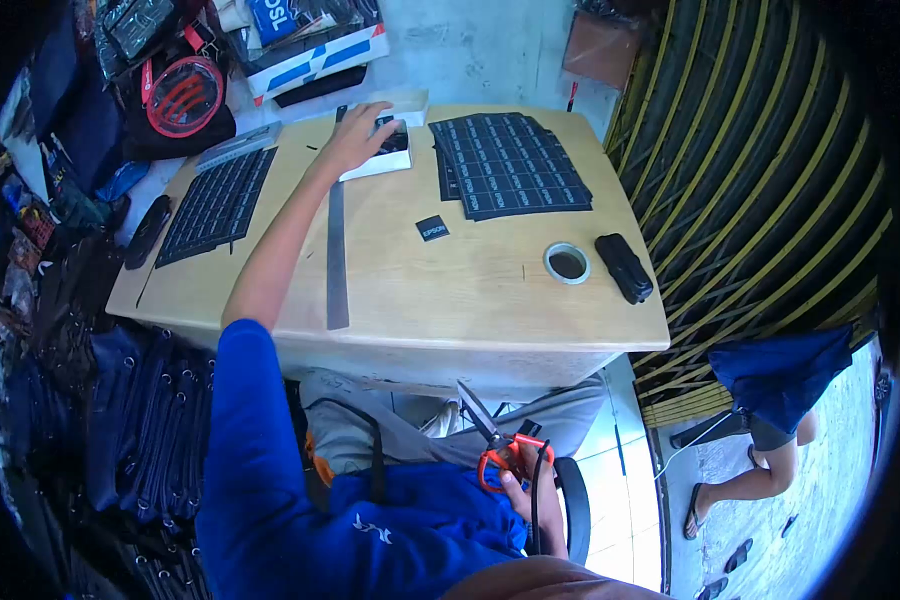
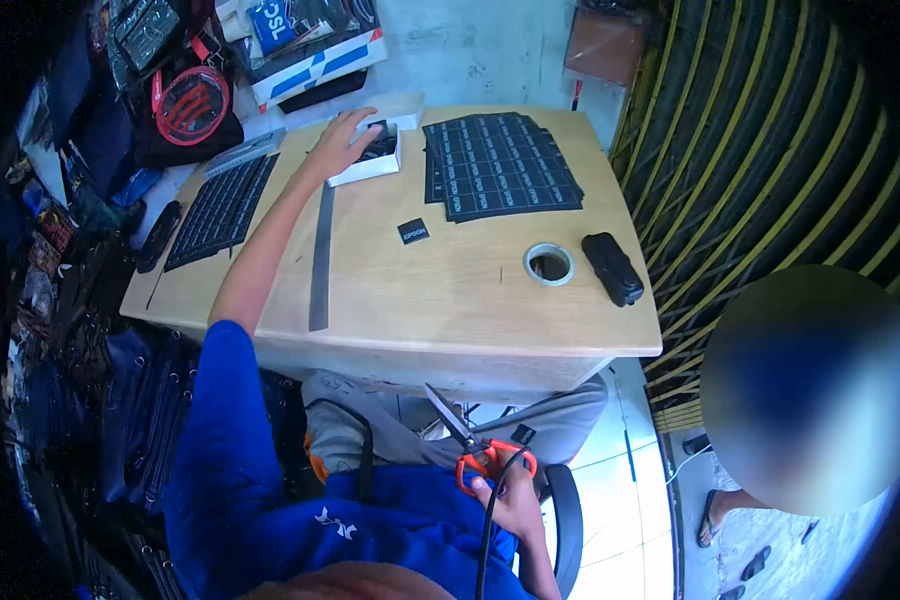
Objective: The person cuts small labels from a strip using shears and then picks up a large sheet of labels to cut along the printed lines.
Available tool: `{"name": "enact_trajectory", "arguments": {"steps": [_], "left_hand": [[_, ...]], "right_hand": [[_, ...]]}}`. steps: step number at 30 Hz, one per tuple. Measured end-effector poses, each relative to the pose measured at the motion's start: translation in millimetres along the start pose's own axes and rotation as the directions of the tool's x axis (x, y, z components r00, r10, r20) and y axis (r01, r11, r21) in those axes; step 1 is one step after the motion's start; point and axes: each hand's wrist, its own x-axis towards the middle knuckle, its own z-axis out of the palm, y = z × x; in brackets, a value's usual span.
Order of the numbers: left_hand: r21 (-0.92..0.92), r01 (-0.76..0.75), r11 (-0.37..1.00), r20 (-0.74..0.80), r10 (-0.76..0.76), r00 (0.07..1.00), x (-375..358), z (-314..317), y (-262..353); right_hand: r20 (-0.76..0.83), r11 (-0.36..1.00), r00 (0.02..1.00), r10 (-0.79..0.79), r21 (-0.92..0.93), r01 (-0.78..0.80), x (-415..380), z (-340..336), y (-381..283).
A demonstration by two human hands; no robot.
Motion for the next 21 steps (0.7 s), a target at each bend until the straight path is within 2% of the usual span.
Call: {"name": "enact_trajectory", "arguments": {"steps": [1,3,5,6,8,11,12,13,15,16,17,19,21], "left_hand": [[-0.131,-0.088,0.988,-0.017,0.086,0.996,-7.0,-9.1,18.8],[-0.154,-0.102,0.983,0.062,0.113,0.992,-27.7,-14.4,47.0],[-0.236,-0.202,0.951,0.315,0.271,0.91,-52.9,-15.1,72.4],[-0.239,-0.193,0.952,0.322,0.265,0.909,-64.1,-12.4,81.9],[-0.201,-0.038,0.979,0.378,0.113,0.919,-78.7,-7.3,94.5],[-0.264,-0.088,0.961,0.428,0.198,0.882,-87.0,5.9,87.4],[-0.396,0.006,0.918,0.398,0.166,0.902,-86.5,8.1,88.6],[-0.397,0.002,0.918,0.396,0.169,0.903,-83.6,8.0,87.7],[-0.335,0.079,0.939,0.503,0.107,0.857,-77.2,4.5,85.7],[-0.333,-0.083,0.939,0.408,0.223,0.886,-73.3,7.4,76.3],[-0.334,-0.087,0.939,0.403,0.226,0.887,-62.7,6.5,63.8],[-0.25,-0.082,0.965,0.262,0.149,0.954,-35.6,-1.7,39.1],[-0.07,-0.056,0.996,0.21,0.07,0.975,-8.2,-11.4,8.9]], "right_hand": [[-0.013,0.999,1.0,0.006,0.053,-0.006,1.2,1.3,-1.1],[0.05,0.999,0.998,0.043,-0.024,-0.042,8.5,-3.9,-19.3],[0.086,0.998,0.995,0.056,-0.02,-0.055,12.8,-3.0,-17.9],[0.092,0.998,0.994,0.06,0.01,-0.062,14.6,-1.3,-20.4],[0.097,0.997,0.993,0.068,0.035,-0.072,16.9,3.2,-24.7],[0.077,0.998,0.996,0.041,0.05,-0.045,16.8,6.5,-27.4],[0.078,1.0,0.997,0.02,-0.002,-0.02,15.7,6.9,-26.8],[0.081,0.999,0.997,-0.001,-0.051,0.005,15.9,7.9,-26.9],[0.116,0.997,0.993,0.002,-0.082,0.007,16.5,7.9,-28.9],[0.114,0.999,0.993,0.02,-0.042,-0.015,15.1,8.6,-30.7],[0.109,0.999,0.993,0.036,-0.003,-0.035,14.6,8.6,-31.6],[0.1,1.0,0.995,0.023,0.007,-0.024,13.7,8.3,-28.8],[0.097,1.0,0.995,0.016,0.02,-0.018,11.1,8.7,-23.3]]}}
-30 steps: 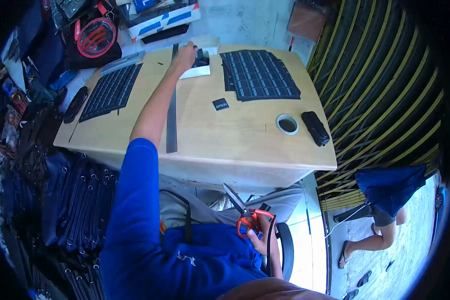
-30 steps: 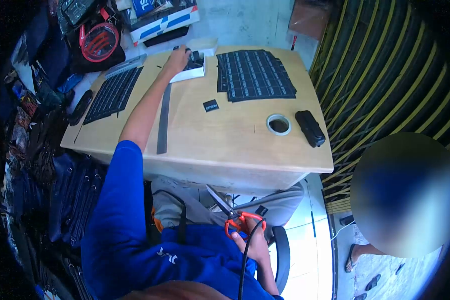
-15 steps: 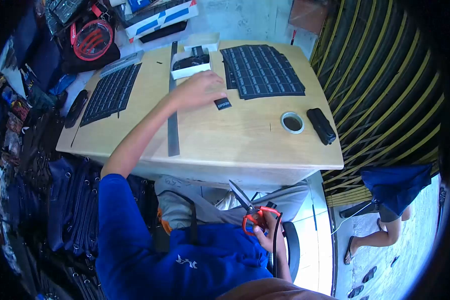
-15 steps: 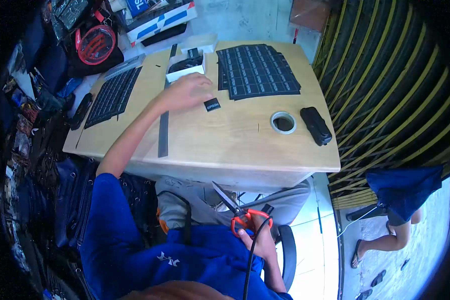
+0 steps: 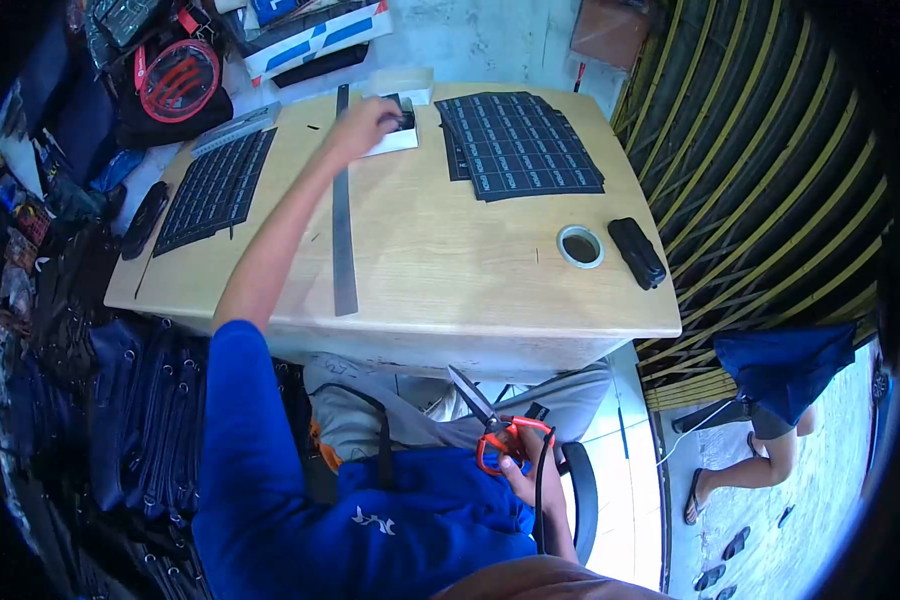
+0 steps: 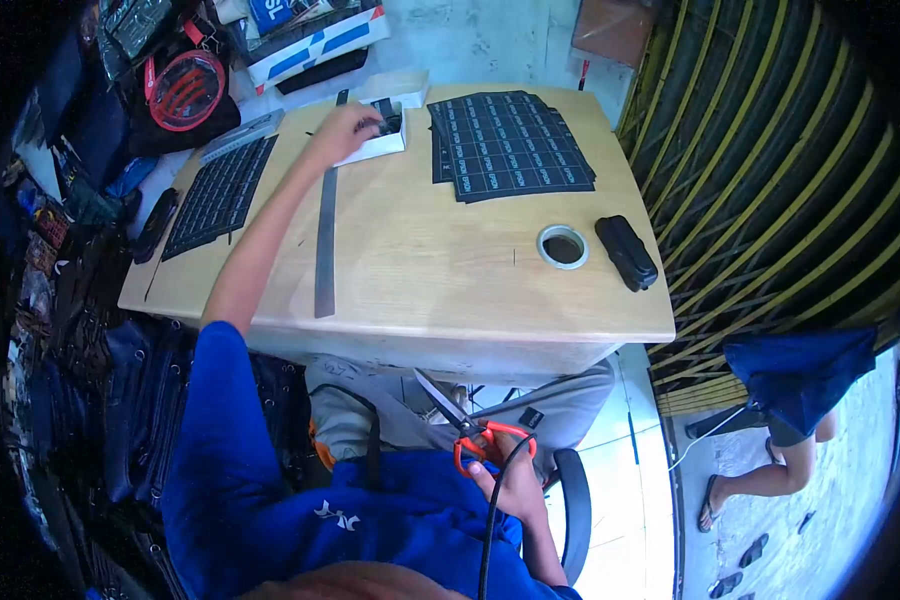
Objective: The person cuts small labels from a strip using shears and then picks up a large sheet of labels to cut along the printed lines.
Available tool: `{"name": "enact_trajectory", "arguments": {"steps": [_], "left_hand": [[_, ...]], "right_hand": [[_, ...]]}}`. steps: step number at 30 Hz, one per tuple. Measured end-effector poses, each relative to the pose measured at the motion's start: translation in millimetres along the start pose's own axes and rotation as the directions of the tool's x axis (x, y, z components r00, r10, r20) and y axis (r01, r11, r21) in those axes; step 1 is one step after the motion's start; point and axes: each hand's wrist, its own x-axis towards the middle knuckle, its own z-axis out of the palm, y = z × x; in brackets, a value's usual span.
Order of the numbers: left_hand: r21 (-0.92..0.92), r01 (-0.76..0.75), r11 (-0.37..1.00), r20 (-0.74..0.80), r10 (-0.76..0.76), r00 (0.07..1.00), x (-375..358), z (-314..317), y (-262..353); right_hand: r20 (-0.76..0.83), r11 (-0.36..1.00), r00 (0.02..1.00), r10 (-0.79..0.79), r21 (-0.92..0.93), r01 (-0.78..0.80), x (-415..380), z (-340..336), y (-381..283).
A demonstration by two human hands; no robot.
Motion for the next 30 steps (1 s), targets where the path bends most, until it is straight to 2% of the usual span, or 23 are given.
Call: {"name": "enact_trajectory", "arguments": {"steps": [1,2,3,4,5,6,8,9,10,11,13,14,16,18,24,25,27,30], "left_hand": [[-0.002,-0.003,1.0,0.0,0.003,1.0,0.8,2.6,-2.7],[0.205,0.14,0.969,-0.052,-0.132,0.99,3.4,6.0,-4.5],[0.391,0.282,0.876,-0.134,-0.249,0.959,6.8,6.9,-1.4],[0.39,0.274,0.879,-0.138,-0.239,0.961,11.3,15.4,-0.8],[0.297,0.041,0.954,-0.073,-0.02,0.997,15.3,28.7,2.8],[0.19,-0.198,0.962,-0.028,0.207,0.978,20.2,38.9,10.1],[-0.009,-0.182,0.983,0.086,0.182,0.98,11.0,47.7,77.9],[-0.07,-0.202,0.977,0.124,0.21,0.97,5.2,53.3,102.3],[-0.132,-0.218,0.967,0.16,0.238,0.958,4.0,59.1,118.7],[-0.141,-0.222,0.965,0.157,0.243,0.957,8.2,72.1,124.4],[0.0,-0.195,0.981,0.193,0.191,0.962,14.5,103.1,127.6],[-0.01,-0.203,0.979,0.19,0.202,0.961,18.9,108.5,128.0],[-0.007,-0.083,0.996,0.324,0.081,0.943,25.8,110.6,128.0],[-0.045,-0.056,0.997,0.305,0.067,0.95,25.7,113.7,125.7],[-0.169,0.001,0.986,0.114,0.019,0.993,18.6,127.0,123.2],[-0.217,-0.012,0.976,0.026,0.018,0.999,18.8,132.7,120.6],[-0.239,-0.007,0.971,0.015,0.011,1.0,18.7,137.5,117.3],[-0.237,-0.013,0.971,-0.058,0.0,0.998,20.5,140.1,119.4]], "right_hand": [[0.013,1.0,1.0,0.004,0.014,-0.004,-0.4,-0.5,4.0],[0.024,1.0,1.0,0.006,0.026,-0.007,-0.6,-1.6,6.7],[0.017,1.0,1.0,0.003,0.023,-0.003,-1.1,-2.3,7.5],[0.027,0.997,0.999,-0.043,0.07,0.042,-0.5,-1.8,8.2],[0.034,0.989,0.995,-0.092,0.122,0.088,0.8,0.7,9.4],[0.022,0.987,0.995,-0.101,0.127,0.097,3.6,4.3,14.0],[0.067,0.955,0.992,-0.104,0.287,0.08,7.3,8.4,25.7],[0.15,0.965,0.983,-0.102,0.257,0.061,9.2,5.1,26.1],[0.142,0.966,0.985,-0.099,0.252,0.061,8.6,4.0,27.4],[0.146,0.967,0.984,-0.097,0.249,0.058,6.9,2.9,29.1],[0.153,0.968,0.984,-0.09,0.245,0.05,1.9,-0.1,33.1],[0.152,0.969,0.985,-0.087,0.242,0.049,-0.2,-1.9,35.5],[0.15,0.968,0.985,-0.086,0.245,0.047,-3.2,-2.9,40.9],[0.155,0.965,0.984,-0.089,0.259,0.046,-4.4,0.7,46.4],[0.202,0.951,0.974,-0.098,0.308,0.032,-9.8,13.6,50.4],[0.242,0.954,0.962,-0.124,0.295,0.049,-7.6,9.3,40.8],[0.313,0.967,0.935,-0.167,0.239,0.092,-4.9,7.2,37.0],[0.314,0.961,0.925,-0.215,0.238,0.143,-3.7,5.9,25.1]]}}
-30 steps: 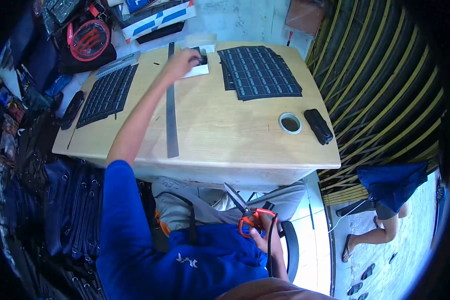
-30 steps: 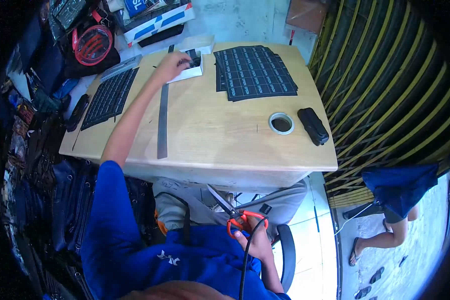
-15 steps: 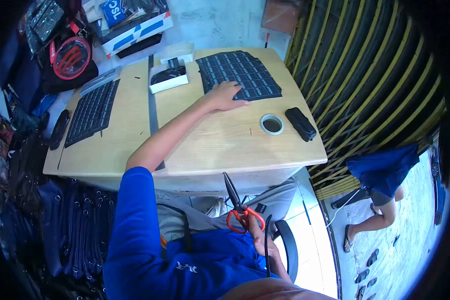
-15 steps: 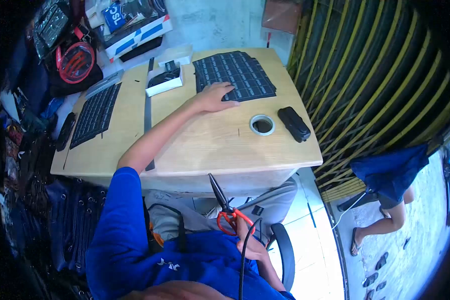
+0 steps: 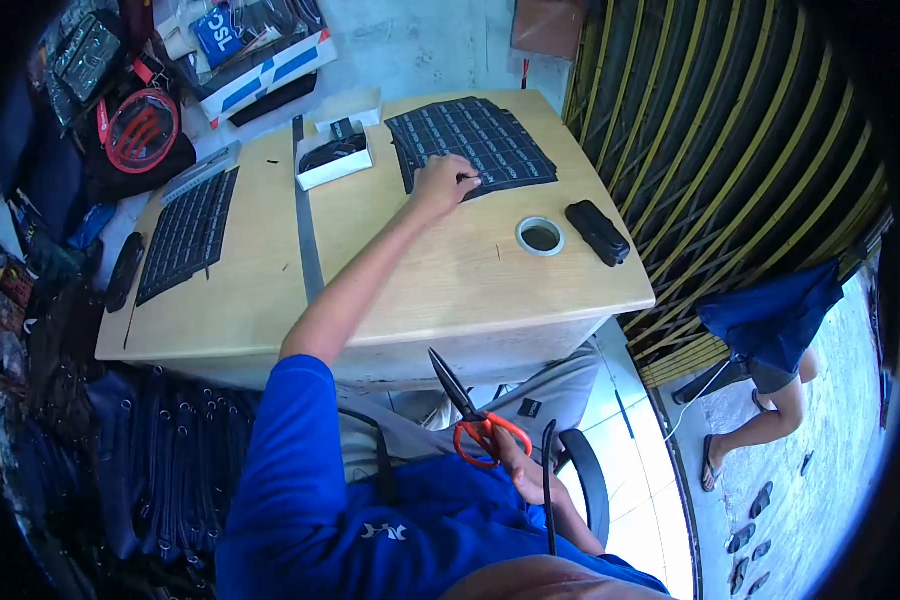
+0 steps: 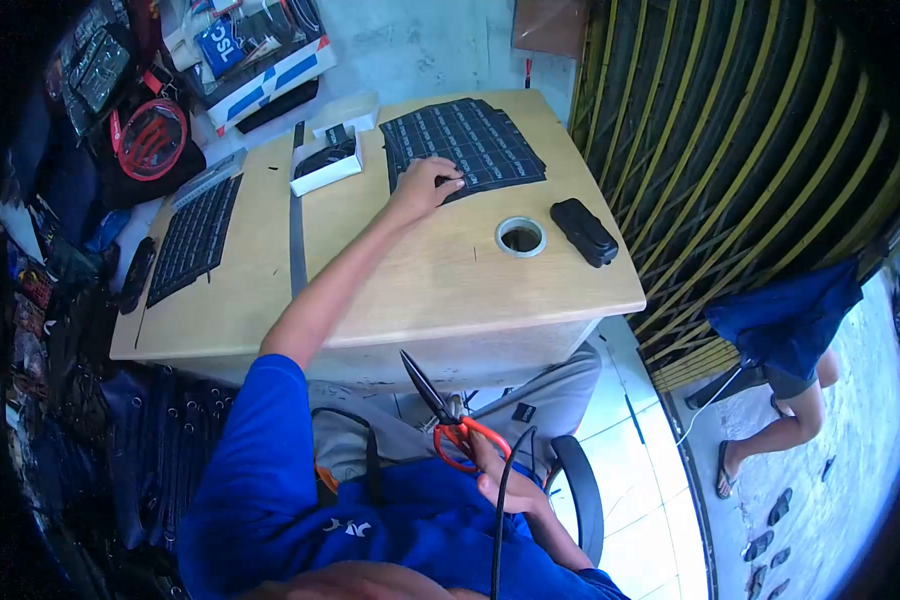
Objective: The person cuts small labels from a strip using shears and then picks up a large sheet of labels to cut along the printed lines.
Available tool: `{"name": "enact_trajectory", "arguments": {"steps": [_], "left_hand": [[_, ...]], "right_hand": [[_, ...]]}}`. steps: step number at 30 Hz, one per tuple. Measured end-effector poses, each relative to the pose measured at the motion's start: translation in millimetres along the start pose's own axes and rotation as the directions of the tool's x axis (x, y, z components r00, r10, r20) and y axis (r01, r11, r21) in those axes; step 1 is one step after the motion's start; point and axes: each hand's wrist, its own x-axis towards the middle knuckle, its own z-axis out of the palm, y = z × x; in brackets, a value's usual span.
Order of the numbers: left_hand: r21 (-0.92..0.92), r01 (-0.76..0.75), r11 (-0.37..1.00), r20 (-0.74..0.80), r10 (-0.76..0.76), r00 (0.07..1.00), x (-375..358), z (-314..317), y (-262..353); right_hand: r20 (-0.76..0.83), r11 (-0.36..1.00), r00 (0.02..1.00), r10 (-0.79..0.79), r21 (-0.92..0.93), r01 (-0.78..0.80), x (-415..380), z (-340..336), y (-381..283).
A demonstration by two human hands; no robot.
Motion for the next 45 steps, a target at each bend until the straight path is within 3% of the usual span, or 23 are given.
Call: {"name": "enact_trajectory", "arguments": {"steps": [4,6,8,10,11,14,16,18,19,25,35,37,40,45], "left_hand": [[-0.023,0.033,0.999,-0.104,-0.035,0.994,1.3,6.3,-0.2],[-0.169,0.146,0.975,-0.054,-0.157,0.986,6.2,4.9,-5.5],[-0.184,0.116,0.976,-0.149,-0.145,0.978,9.3,9.8,-18.0],[-0.472,0.119,0.874,-0.171,-0.224,0.96,13.2,-4.5,-16.2],[-0.477,0.166,0.863,-0.158,-0.27,0.95,13.2,-11.1,-15.7],[-0.505,0.042,0.862,-0.25,-0.193,0.949,16.3,-16.1,-29.0],[-0.437,0.054,0.898,-0.233,-0.171,0.957,9.0,-28.7,-12.6],[-0.278,-0.129,0.952,-0.286,0.046,0.957,2.9,-37.6,3.4],[-0.182,-0.17,0.969,-0.232,0.126,0.965,1.6,-39.0,3.5],[-0.053,-0.256,0.965,-0.169,0.244,0.955,-2.9,-36.8,4.6],[-0.142,-0.201,0.969,-0.088,0.19,0.978,-8.2,-35.4,25.6],[-0.021,-0.341,0.94,-0.086,0.338,0.937,-7.3,-33.7,25.7],[0.038,-0.39,0.92,-0.044,0.392,0.919,-10.0,-36.7,28.8],[0.112,-0.311,0.944,0.072,0.305,0.95,-8.3,-37.6,23.9]], "right_hand": [[0.018,1.0,1.0,-0.02,0.015,0.019,0.2,3.8,-0.6],[-0.01,0.998,1.0,0.005,0.063,-0.004,0.1,7.1,-8.8],[-0.024,0.998,0.999,0.032,0.057,-0.03,-6.9,8.6,-3.3],[-0.009,0.997,0.998,0.065,0.044,-0.064,-9.7,7.3,-0.8],[-0.008,0.997,0.999,0.037,0.068,-0.037,-10.2,7.5,6.4],[0.02,0.994,0.998,0.058,0.095,-0.06,-8.2,4.5,8.8],[0.025,0.995,0.998,0.056,0.077,-0.058,-6.8,2.2,6.2],[0.028,0.997,0.998,0.058,0.058,-0.06,-4.2,-0.9,2.0],[0.023,0.997,0.998,0.063,0.033,-0.064,-2.6,-2.3,-0.1],[-0.015,0.998,0.998,0.053,-0.026,-0.054,1.1,-1.0,5.7],[-0.013,0.995,0.995,0.104,-0.013,-0.104,-3.4,2.1,4.4],[-0.019,0.994,0.994,0.109,0.002,-0.109,-4.7,3.0,5.3],[-0.031,0.994,0.993,0.11,0.017,-0.109,-5.0,4.0,7.9],[-0.046,0.992,0.991,0.127,0.005,-0.127,-6.9,4.2,8.6]]}}
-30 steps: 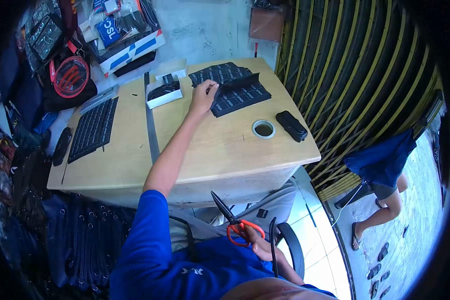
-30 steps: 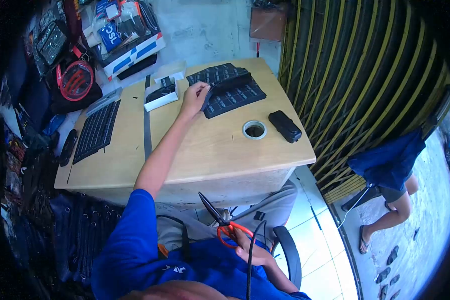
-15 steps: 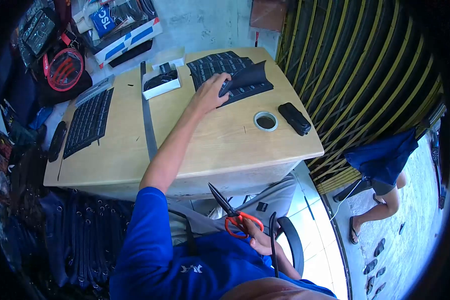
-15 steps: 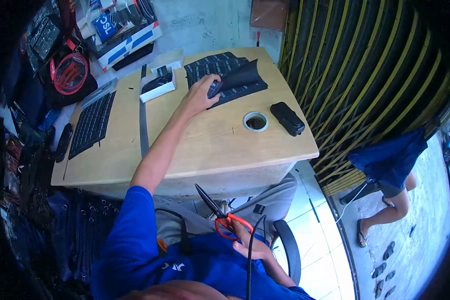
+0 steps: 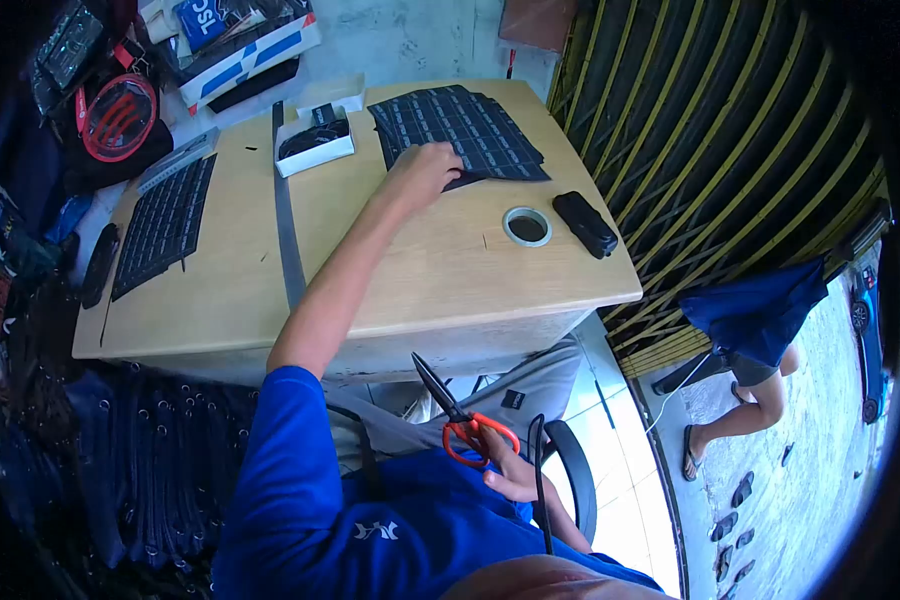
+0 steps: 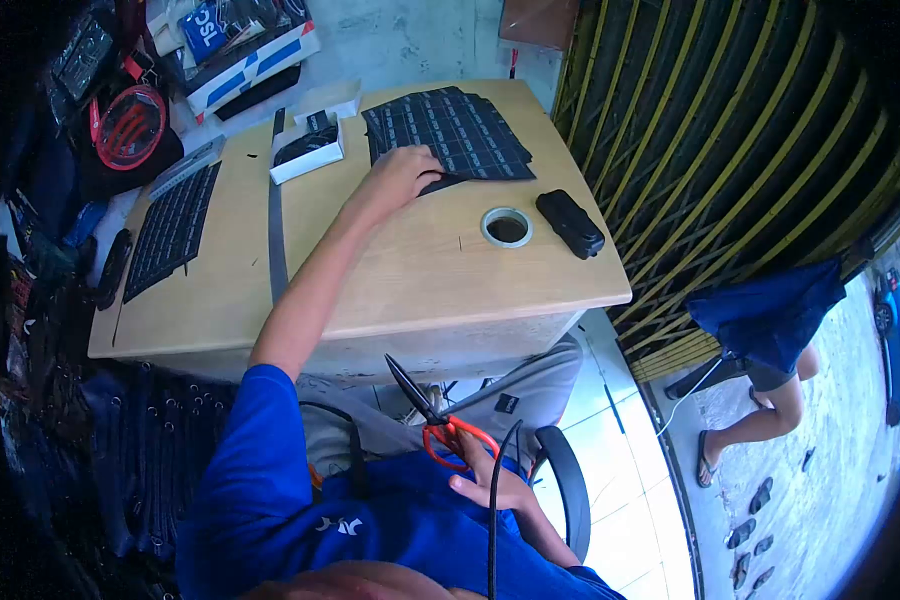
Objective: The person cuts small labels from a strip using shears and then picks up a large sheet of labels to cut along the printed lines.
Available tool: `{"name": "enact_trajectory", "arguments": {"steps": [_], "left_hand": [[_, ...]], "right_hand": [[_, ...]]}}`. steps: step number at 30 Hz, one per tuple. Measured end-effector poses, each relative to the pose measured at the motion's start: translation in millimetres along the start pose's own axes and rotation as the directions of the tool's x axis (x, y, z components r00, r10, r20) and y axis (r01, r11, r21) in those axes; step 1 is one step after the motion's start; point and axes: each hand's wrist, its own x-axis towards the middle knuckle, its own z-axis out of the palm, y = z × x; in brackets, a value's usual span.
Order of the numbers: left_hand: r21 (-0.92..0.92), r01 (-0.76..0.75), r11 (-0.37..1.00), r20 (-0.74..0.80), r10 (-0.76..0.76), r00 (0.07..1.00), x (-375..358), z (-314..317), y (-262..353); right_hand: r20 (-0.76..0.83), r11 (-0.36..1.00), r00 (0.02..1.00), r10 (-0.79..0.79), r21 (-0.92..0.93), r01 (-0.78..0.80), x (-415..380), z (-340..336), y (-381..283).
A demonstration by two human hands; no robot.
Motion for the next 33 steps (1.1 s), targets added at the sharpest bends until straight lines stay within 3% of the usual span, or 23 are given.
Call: {"name": "enact_trajectory", "arguments": {"steps": [4,8,14,17,22,25,29,33], "left_hand": [[0.021,0.137,0.99,0.052,-0.138,0.989,0.3,-2.2,2.9],[0.009,0.183,0.983,0.034,-0.183,0.983,0.5,-2.9,0.6],[-0.212,0.098,0.972,0.047,-0.09,0.995,-4.7,4.0,-5.7],[-0.316,0.128,0.94,0.015,-0.13,0.991,-4.4,5.3,-5.1],[-0.417,0.302,0.857,0.16,-0.258,0.953,-2.6,7.3,-9.7],[-0.448,0.361,0.818,0.144,-0.332,0.932,-3.1,9.9,-12.5],[-0.534,0.332,0.778,0.111,-0.325,0.939,-3.3,15.6,-21.8],[-0.54,0.413,0.733,0.146,-0.402,0.904,-2.4,13.4,-21.8]], "right_hand": [[0.0,0.999,1.0,0.027,-0.028,-0.027,1.7,2.0,-10.6],[0.011,0.997,0.998,0.062,-0.049,-0.062,0.4,1.8,-12.3],[0.007,0.997,0.999,0.04,-0.071,-0.039,-0.5,3.6,-3.7],[-0.003,0.998,0.999,0.037,-0.06,-0.037,-0.5,5.0,-6.5],[0.01,0.997,1.0,0.027,-0.066,-0.027,-0.8,4.2,-3.2],[0.016,0.998,0.999,0.031,-0.058,-0.03,0.5,4.9,-7.5],[0.037,0.999,0.999,0.029,-0.041,-0.027,0.8,4.3,-2.1],[0.029,0.998,0.999,0.037,-0.044,-0.035,1.6,4.5,-7.3]]}}
